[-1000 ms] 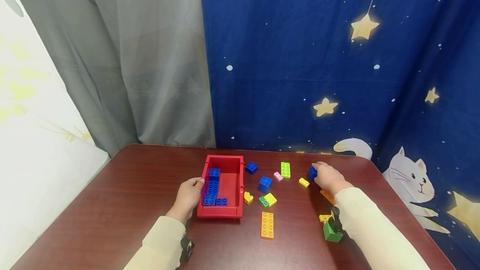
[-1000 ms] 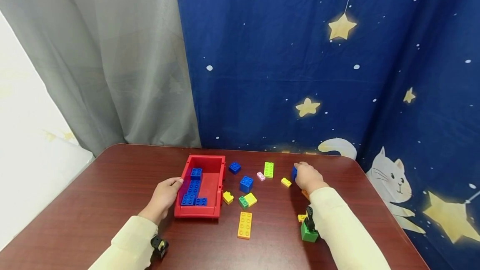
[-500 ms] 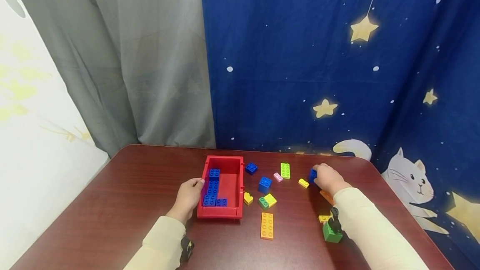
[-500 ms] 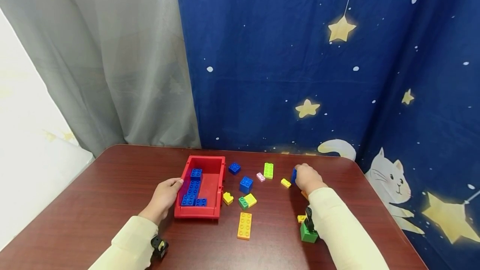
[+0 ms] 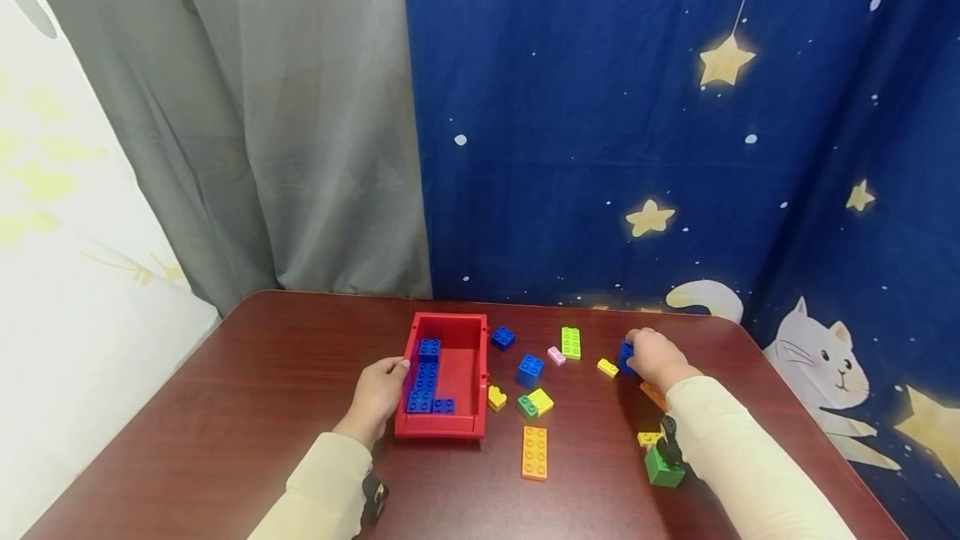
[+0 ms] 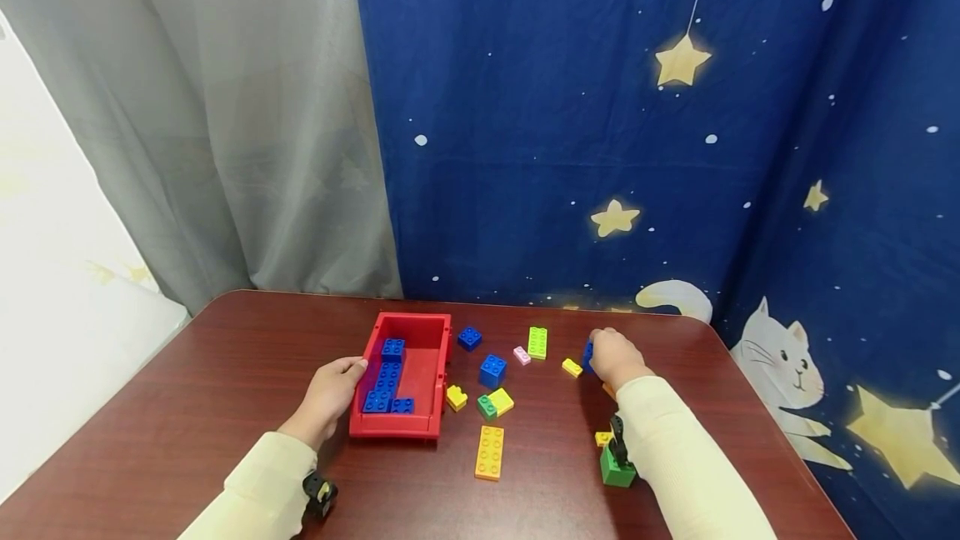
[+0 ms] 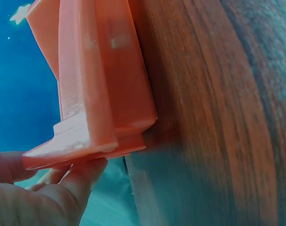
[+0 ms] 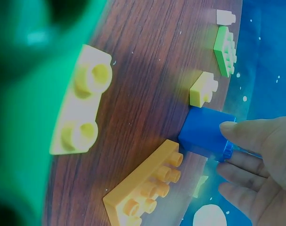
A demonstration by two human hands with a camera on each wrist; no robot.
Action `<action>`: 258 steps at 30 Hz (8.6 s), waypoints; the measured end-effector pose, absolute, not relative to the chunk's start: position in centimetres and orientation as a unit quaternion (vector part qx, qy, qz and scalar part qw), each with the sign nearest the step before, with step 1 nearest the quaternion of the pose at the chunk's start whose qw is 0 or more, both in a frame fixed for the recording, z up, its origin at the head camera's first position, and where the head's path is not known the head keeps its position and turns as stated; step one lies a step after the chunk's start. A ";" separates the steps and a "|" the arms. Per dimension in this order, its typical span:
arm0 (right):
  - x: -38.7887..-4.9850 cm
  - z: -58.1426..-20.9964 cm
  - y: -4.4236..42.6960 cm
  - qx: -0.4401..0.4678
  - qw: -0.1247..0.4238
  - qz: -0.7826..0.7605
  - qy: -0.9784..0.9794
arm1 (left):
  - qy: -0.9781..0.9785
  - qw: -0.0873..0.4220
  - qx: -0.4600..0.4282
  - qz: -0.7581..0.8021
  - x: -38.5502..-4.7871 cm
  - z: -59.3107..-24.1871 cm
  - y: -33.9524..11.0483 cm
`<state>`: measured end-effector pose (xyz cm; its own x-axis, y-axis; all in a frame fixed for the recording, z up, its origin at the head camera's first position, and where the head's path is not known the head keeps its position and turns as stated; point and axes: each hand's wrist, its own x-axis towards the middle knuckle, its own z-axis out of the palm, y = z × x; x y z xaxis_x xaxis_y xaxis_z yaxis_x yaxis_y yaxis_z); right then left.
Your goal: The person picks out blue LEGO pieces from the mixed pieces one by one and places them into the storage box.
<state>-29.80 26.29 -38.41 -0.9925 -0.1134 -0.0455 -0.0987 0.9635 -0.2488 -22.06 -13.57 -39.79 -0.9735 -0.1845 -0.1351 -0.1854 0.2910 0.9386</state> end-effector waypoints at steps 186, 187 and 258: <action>-24.1 -38.1 2.3 -0.308 -0.062 -0.025 0.949 | 0.796 -0.009 -0.118 0.594 -22.3 -40.4 -13.5; -24.1 -38.1 2.3 -0.307 -0.060 -0.028 0.949 | 0.796 -0.010 -0.118 0.594 -22.3 -40.4 -13.5; -24.2 -38.3 0.5 -0.281 -0.012 0.000 0.960 | 0.797 -0.003 -0.123 0.592 -22.2 -40.2 -13.6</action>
<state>-24.21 0.46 -38.32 -0.8421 -0.5387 0.0239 -0.5387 0.8424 0.0069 -22.18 -13.59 -40.25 -0.9699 -0.1993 -0.1399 -0.1916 0.2699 0.9436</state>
